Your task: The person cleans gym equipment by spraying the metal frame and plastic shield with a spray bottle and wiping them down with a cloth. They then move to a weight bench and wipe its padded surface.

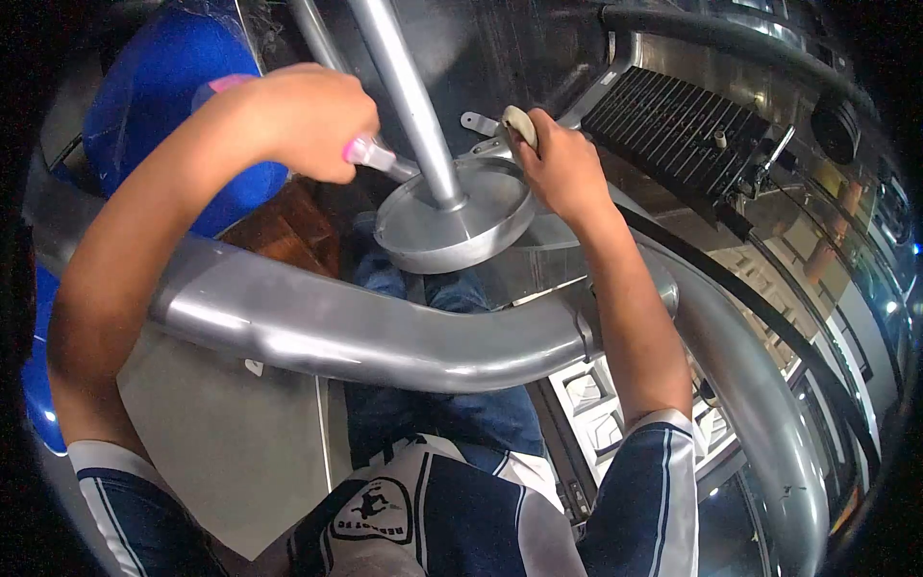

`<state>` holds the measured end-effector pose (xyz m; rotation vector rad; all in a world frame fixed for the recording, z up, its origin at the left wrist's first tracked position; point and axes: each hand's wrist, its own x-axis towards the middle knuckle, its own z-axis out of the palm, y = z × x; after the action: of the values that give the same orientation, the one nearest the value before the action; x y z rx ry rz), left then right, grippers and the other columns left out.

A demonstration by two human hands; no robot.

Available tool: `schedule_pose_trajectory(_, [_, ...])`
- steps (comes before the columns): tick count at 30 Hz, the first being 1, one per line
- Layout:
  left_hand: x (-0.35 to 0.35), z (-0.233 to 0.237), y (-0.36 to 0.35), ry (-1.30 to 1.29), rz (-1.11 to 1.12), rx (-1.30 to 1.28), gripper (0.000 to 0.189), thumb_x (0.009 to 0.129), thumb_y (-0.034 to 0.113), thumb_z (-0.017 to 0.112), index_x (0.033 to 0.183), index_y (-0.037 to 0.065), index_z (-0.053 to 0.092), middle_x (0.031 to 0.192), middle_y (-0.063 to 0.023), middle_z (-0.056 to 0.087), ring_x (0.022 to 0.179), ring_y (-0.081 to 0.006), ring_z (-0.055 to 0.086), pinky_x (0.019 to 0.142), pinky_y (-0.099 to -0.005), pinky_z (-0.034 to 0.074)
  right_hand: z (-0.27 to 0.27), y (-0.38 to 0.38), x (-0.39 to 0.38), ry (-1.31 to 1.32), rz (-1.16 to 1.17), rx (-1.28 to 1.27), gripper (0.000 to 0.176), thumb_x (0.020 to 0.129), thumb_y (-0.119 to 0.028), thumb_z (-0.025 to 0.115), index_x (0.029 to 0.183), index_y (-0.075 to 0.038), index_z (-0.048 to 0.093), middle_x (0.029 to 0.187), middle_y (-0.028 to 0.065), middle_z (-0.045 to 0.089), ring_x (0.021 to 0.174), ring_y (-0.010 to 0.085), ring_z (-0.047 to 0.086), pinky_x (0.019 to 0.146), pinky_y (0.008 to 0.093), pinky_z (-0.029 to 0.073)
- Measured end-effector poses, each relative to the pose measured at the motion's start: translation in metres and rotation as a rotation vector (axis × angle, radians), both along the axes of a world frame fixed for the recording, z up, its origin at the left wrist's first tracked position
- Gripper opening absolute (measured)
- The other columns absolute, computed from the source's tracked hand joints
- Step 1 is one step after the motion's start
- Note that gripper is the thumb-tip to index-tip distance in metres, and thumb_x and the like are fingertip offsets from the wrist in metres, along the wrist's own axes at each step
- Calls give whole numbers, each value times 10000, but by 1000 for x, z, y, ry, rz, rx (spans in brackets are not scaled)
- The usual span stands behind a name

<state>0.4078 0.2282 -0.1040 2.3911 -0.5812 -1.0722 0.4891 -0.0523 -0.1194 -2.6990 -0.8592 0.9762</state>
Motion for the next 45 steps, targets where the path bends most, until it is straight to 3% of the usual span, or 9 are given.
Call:
schedule_pose_trajectory(3, [4, 4, 0, -9, -7, 95, 174, 682, 191, 651, 760, 46, 705, 748, -200, 682, 782, -374, 685, 728, -472, 548, 1, 0, -1, -6, 63, -91, 237, 918, -282, 594, 1007, -62, 582, 870, 219, 674, 861, 434, 640, 760, 510, 497])
schedule_pose_trajectory(6, [-1, 21, -16, 31, 50, -34, 185, 688, 194, 660, 768, 32, 703, 759, -217, 676, 777, -378, 686, 741, -473, 549, 6, -2, -2, 158, 114, -75, 268, 911, -301, 603, 1049, -72, 594, 903, 200, 685, 895, 417, 647, 799, 500, 492])
schedule_pose_trajectory(13, [-32, 33, -73, -58, -51, -74, 214, 701, 214, 711, 747, 5, 723, 734, -200, 686, 745, -353, 700, 719, -433, 559, 15, 1, -6, 43, 248, -235, 250, 935, -337, 551, 1034, -114, 606, 905, 126, 703, 919, 349, 663, 907, 549, 379])
schedule_pose_trajectory(23, [-25, 24, -88, -139, -75, -97, 227, 710, 238, 717, 749, 14, 720, 746, -187, 689, 741, -344, 702, 703, -431, 560, 11, -1, -5, 27, 282, -187, 279, 906, -321, 573, 1072, -108, 641, 964, 134, 711, 936, 338, 680, 888, 541, 430])
schedule_pose_trajectory(29, [-3, 18, -63, -163, 72, -103, 203, 735, 226, 694, 781, 29, 703, 757, -202, 679, 766, -380, 688, 716, -469, 556, -8, -13, -21, 296, 359, -291, 305, 913, -323, 549, 1015, -62, 672, 993, 208, 690, 989, 377, 656, 889, 498, 496])
schedule_pose_trajectory(34, [9, 11, -36, -261, 164, -5, 181, 736, 192, 690, 791, 20, 701, 804, -211, 683, 809, -379, 684, 750, -463, 553, -6, -2, -31, 542, 527, -368, 344, 911, -345, 536, 1041, -74, 704, 1018, 193, 694, 999, 377, 653, 889, 479, 498])
schedule_pose_trajectory(39, [7, 15, -35, -217, 153, -29, 198, 695, 183, 723, 786, 8, 708, 799, -201, 691, 815, -359, 693, 760, -449, 560, -18, 3, -60, 827, 394, -102, 429, 932, -416, 520, 1193, -107, 664, 1065, 226, 679, 1028, 384, 644, 906, 470, 491])
schedule_pose_trajectory(41, [8, 12, -42, -185, 83, -56, 214, 668, 174, 747, 789, -1, 720, 796, -188, 700, 816, -346, 702, 755, -441, 566, -19, 41, -77, 854, 522, -304, 471, 948, -441, 500, 1263, -115, 628, 1121, 225, 668, 1041, 374, 646, 919, 458, 494])
schedule_pose_trajectory(45, [8, 17, -41, -90, 88, 11, 205, 675, 178, 751, 807, 22, 737, 836, -177, 714, 826, -324, 709, 753, -418, 568, -83, 50, -132, 768, 575, -318, 496, 985, -435, 408, 1205, -48, 627, 1184, 240, 636, 1151, 377, 581, 985, 453, 445])
